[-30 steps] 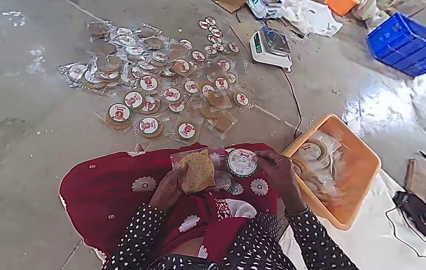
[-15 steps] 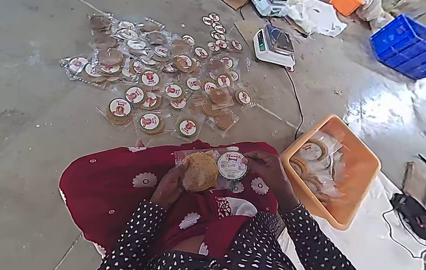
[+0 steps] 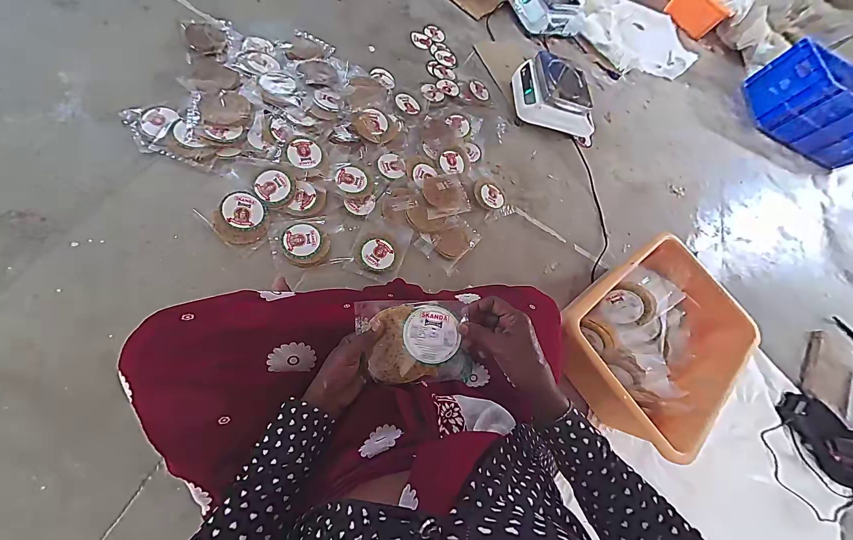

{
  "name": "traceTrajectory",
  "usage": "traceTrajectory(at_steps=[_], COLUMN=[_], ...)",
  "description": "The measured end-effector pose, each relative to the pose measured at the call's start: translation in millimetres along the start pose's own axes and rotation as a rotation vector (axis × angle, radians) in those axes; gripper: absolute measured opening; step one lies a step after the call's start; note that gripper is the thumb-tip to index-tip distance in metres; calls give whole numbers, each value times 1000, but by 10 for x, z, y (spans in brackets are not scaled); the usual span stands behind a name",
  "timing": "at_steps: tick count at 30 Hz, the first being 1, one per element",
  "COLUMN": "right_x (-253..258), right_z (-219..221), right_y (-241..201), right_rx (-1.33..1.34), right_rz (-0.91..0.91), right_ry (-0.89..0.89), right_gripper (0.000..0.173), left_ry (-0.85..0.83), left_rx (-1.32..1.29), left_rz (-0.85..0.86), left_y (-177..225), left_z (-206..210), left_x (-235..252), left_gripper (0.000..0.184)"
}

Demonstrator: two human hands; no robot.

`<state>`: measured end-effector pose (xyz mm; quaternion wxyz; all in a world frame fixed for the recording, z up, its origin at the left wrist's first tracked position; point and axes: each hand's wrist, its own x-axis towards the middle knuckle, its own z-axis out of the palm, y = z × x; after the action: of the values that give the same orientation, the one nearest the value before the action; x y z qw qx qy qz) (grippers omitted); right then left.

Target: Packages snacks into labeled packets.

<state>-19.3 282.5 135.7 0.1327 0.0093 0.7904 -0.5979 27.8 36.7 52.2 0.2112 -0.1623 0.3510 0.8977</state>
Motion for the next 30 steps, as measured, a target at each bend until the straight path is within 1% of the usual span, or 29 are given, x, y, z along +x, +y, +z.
traceTrajectory(at_steps=[2, 4, 6, 8, 11, 13, 16, 19, 21, 22, 24, 26, 30], right_x=[-19, -47, -69, -96, -122, -144, -177, -251, -307, -333, -382, -438, -572], right_z=[34, 42, 47, 63, 115, 172, 102, -350, -805, -1055, -1539, -1958, -2628], right_y=[-18, -12, 36, 32, -10, -29, -124, -416, -583, -624, -645, -571, -149], right_rx=[-42, -90, -144, -129, 1, -84, -234, -439, -607, -681, -790, -874, -999], right_rz=[-31, -91, -176, -203, -180, -210, -323, -434, -505, -506, -475, -397, -167], right_ry=[-16, -108, -224, -291, -246, -138, 30, 225, 373, 442, 555, 620, 676], right_gripper=[12, 19, 26, 31, 38, 25, 17, 14, 13, 15, 19, 21, 23], left_ry=[12, 36, 20, 18, 39, 71, -51, -158, -181, -181, -173, -156, -144], left_rx=[20, 49, 72, 33, 31, 87, 169, 194, 168, 162, 156, 153, 128], left_rz=[8, 6, 10, 30, 23, 33, 69, 45, 21, 13, 9, 9, -9], left_y=[0, 26, 34, 17, 29, 5, -27, -39, -39, -41, -46, -52, -54], left_z=[0, 44, 45, 21, 49, 88, 55, -44, -83, -84, -83, -75, -81], left_x=[-7, -19, -20, -17, -76, -95, -65, 25, 58, 67, 84, 92, 103], left_gripper=[33, 33, 35, 30, 35, 35, 43, 59, 60, 59, 58, 58, 59])
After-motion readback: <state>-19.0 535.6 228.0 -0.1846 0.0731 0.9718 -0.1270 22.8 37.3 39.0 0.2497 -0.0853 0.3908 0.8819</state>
